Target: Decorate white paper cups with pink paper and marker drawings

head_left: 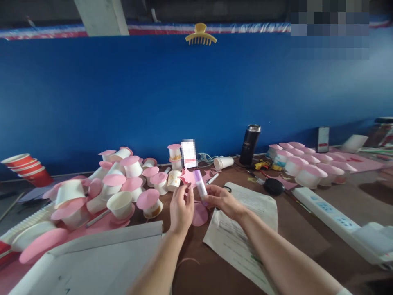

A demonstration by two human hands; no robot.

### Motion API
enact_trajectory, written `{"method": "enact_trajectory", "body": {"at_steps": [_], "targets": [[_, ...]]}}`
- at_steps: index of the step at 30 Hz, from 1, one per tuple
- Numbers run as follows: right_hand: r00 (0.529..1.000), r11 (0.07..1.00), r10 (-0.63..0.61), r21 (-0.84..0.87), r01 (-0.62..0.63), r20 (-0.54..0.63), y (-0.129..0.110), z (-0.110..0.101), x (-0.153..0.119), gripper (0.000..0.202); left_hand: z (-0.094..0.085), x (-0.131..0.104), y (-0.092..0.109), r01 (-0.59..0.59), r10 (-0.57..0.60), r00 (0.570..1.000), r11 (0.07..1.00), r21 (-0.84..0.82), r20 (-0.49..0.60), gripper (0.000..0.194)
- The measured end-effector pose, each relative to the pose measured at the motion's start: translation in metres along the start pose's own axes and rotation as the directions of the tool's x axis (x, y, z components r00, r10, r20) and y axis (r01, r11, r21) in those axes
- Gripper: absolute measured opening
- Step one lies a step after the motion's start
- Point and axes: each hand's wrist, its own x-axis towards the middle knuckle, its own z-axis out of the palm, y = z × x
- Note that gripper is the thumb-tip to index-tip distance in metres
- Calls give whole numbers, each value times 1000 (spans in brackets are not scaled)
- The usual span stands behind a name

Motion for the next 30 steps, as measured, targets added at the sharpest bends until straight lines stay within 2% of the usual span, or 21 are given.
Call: {"method": "enact_trajectory", "body": {"at_steps": [3,5,7,11,14,16,19,26,30], "targets": [[996,998,-45,-54,40,-82,2,-4,0,39,-5,-1,-8,87,-86,996,994,-62,17,41],[990,994,-74,-86,64,-122,2,-6,1,38,-13,2,-9,200,-191,978,974,-106,90,49],[984,993,-99,-84,87,-150,2,-7,1,36,-20,7,-7,255,-227,957,954,-155,178,48],[956,989,-131,33,144,-263,-5,-2,1,34,-22,10,0,411,-297,870,879,-243,394,45],[954,982,-119,109,154,-276,-8,4,1,39,-17,7,3,514,-327,817,786,-343,476,49],[962,986,-99,104,129,-255,-7,9,2,42,-15,6,5,547,-335,800,748,-376,498,49],[957,990,-71,98,102,-282,-4,15,4,48,-16,8,11,557,-338,785,751,-354,520,46],[916,972,-29,202,120,-401,0,24,9,49,-19,12,19,516,-351,806,811,-276,476,43],[896,964,-14,232,130,-444,0,27,11,49,-17,11,18,527,-363,798,809,-262,482,39]]}}
